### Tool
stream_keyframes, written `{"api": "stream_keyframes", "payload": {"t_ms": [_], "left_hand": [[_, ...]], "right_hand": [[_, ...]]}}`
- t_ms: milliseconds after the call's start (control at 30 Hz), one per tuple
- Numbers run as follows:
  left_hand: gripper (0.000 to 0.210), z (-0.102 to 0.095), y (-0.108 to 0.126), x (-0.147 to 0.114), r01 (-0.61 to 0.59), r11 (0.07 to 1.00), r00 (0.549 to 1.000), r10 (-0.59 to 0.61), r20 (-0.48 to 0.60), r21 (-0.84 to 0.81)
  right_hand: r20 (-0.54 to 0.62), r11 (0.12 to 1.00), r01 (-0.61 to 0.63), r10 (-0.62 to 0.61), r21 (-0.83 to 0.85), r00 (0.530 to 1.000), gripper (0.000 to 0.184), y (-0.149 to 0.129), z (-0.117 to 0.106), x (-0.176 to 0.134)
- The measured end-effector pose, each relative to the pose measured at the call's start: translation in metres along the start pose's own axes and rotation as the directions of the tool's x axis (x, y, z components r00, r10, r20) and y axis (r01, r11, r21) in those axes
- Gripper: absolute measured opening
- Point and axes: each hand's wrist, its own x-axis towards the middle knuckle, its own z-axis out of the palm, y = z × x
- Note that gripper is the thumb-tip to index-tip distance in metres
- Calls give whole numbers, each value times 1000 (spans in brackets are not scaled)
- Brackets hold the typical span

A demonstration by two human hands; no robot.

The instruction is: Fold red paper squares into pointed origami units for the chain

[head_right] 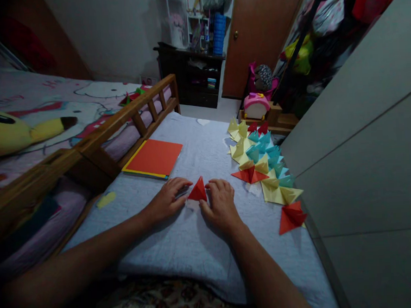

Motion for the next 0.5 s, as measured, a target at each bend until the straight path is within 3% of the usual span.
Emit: {"api": "stream_keyframes", "payload": {"t_ms": [167,300,400,500], "left_hand": [[28,-6,0,16,127,964,991,-115,66,-233],[25,-2,1,32,234,927,967,-191,169,-293],[10,1,5,38,236,941,964,-195,181,-244],[6,1,12,39,147,968,986,-129,101,-204]], "right_hand": [[-18,999,11,-10,50,1000,25,2,2,0],[-18,998,36,-35,45,999,12,4,4,1],[-11,997,56,-55,61,998,12,4,3,1],[-21,993,80,-79,92,997,16,3,0,1]]}}
